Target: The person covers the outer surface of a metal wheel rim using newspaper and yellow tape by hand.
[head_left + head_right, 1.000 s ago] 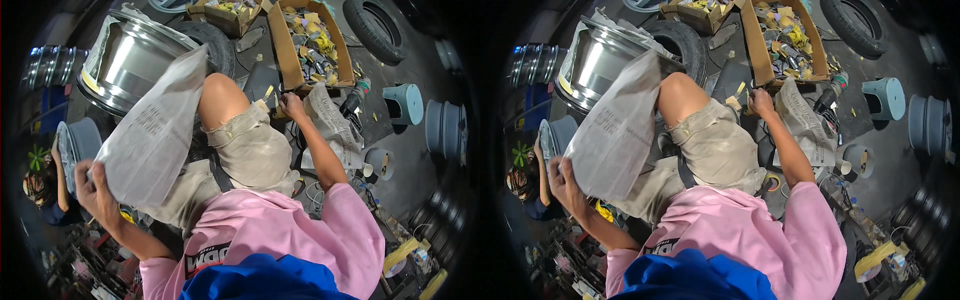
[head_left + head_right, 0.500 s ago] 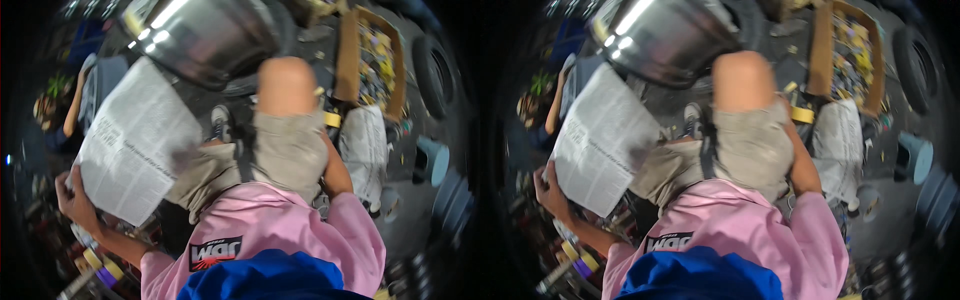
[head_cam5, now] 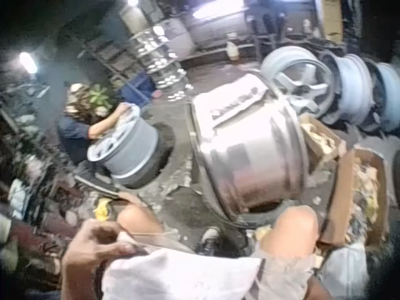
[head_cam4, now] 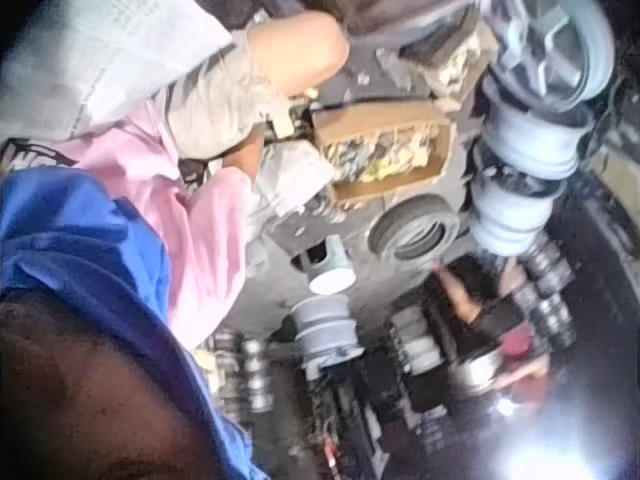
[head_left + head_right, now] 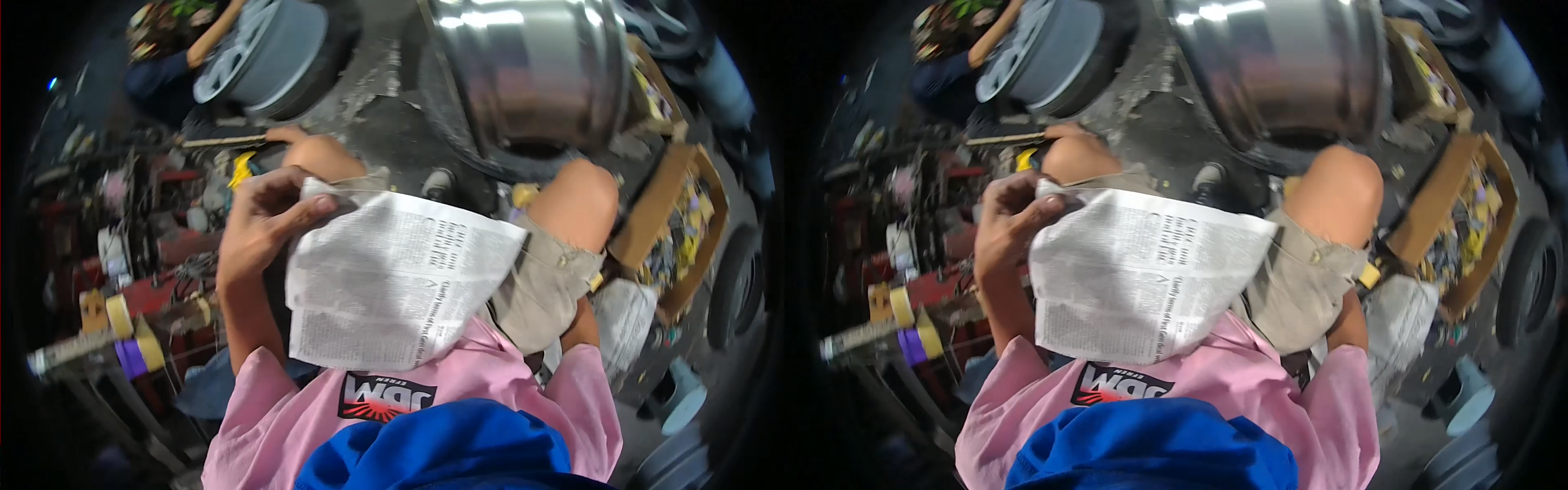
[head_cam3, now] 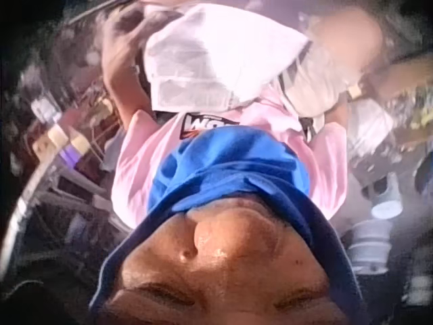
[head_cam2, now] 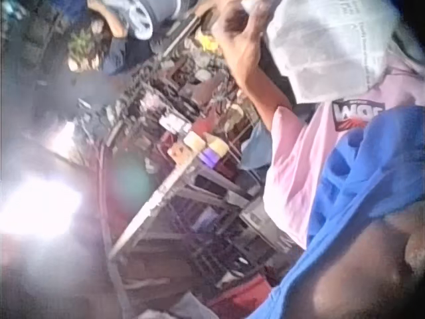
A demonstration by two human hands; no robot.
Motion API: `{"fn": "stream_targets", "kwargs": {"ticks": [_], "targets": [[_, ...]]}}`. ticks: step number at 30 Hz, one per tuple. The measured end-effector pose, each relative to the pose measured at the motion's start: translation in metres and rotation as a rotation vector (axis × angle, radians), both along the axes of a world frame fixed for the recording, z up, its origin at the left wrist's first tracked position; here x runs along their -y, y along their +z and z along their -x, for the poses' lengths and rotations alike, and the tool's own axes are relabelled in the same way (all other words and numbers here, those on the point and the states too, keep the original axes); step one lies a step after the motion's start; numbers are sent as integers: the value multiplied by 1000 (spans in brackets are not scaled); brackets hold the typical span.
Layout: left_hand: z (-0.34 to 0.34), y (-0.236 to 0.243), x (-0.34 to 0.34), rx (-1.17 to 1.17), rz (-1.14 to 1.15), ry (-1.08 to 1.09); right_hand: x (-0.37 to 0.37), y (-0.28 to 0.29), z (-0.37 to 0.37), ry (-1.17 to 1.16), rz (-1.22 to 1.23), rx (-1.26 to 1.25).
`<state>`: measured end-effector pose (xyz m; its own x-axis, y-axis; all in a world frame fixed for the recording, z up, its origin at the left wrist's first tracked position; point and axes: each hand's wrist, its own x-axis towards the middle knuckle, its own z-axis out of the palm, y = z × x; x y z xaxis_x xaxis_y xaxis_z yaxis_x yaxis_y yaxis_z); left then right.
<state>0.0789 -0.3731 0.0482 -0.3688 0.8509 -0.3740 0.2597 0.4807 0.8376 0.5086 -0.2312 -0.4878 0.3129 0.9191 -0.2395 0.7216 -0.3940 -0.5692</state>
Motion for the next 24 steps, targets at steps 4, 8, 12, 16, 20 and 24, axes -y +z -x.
{"fn": "stream_targets", "kwargs": {"ticks": [4, 8, 12, 16, 20, 24], "targets": [[11, -12, 19, 262, -67, 121, -5, -2, -13, -160, 9, -71], [12, -15, 39, 296, -93, 157, -22, 5, -7, -320, -33, -275], [15, -20, 25, 269, -143, 110, -22, 29, -22, -627, -187, -666], [12, -25, 8, 100, -250, 80, -35, 118, -38, -722, -436, -1220], [-7, -28, -18, 93, -356, 1, -8, 314, -30, -65, -478, -1589], [-29, -42, -32, 123, -351, -152, 64, 433, 91, 319, -495, -1033]]}}
